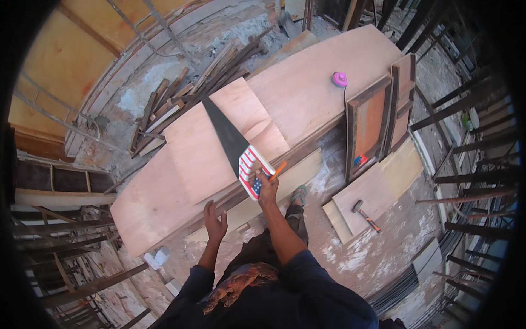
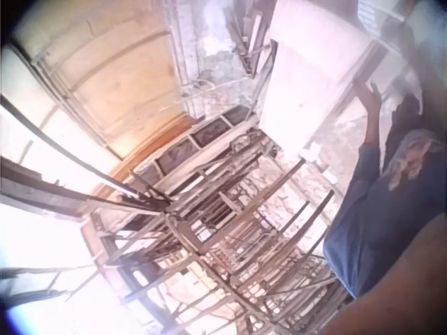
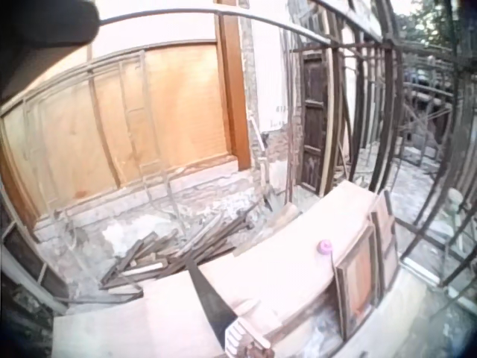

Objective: The person saws a piece of plywood on a workbench, moves a large wooden structure, and uses a tape measure and pencil to mark another piece of wood using a saw as a straight edge.

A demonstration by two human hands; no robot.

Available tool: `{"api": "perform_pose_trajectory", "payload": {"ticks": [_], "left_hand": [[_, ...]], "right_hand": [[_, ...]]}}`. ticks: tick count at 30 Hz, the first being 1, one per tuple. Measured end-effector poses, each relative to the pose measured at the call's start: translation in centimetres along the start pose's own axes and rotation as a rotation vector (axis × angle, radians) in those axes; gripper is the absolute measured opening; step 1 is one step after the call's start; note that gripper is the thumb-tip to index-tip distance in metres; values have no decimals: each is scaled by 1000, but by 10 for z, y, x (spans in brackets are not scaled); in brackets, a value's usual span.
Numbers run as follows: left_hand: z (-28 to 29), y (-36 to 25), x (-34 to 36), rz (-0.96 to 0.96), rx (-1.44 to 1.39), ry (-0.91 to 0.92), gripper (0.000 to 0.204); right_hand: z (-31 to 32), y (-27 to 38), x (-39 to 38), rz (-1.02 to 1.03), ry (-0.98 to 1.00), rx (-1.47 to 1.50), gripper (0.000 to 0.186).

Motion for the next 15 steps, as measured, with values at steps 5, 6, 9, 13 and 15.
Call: {"api": "perform_pose_trajectory", "payload": {"ticks": [5, 6, 9, 13, 15], "left_hand": [[-15, -10, 14, -129, 12, 157, 58], [-18, -19, 18, -188, 49, 238, 63], [-42, -43, 25, -345, 94, 347, 74], [-67, -59, 8, -475, 189, 416, 83], [-77, -66, 8, -509, 195, 407, 84]], "right_hand": [[100, -74, -29, -190, -316, 33, 27], [109, -75, -36, -241, -279, -82, 30], [122, -69, -40, -202, -187, -323, 39], [108, -58, -41, -217, -136, -356, 45], [104, -53, -40, -62, -264, -409, 45]]}}
Point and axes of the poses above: each hand's wrist, its own x-axis towards the middle knuckle, its own z-axis out of the back of the hand, y = z × x, the point moved 1 cm from there along x, towards the middle knuckle, and after that the axes turned 5 degrees about -y, right-handed, at the moved point
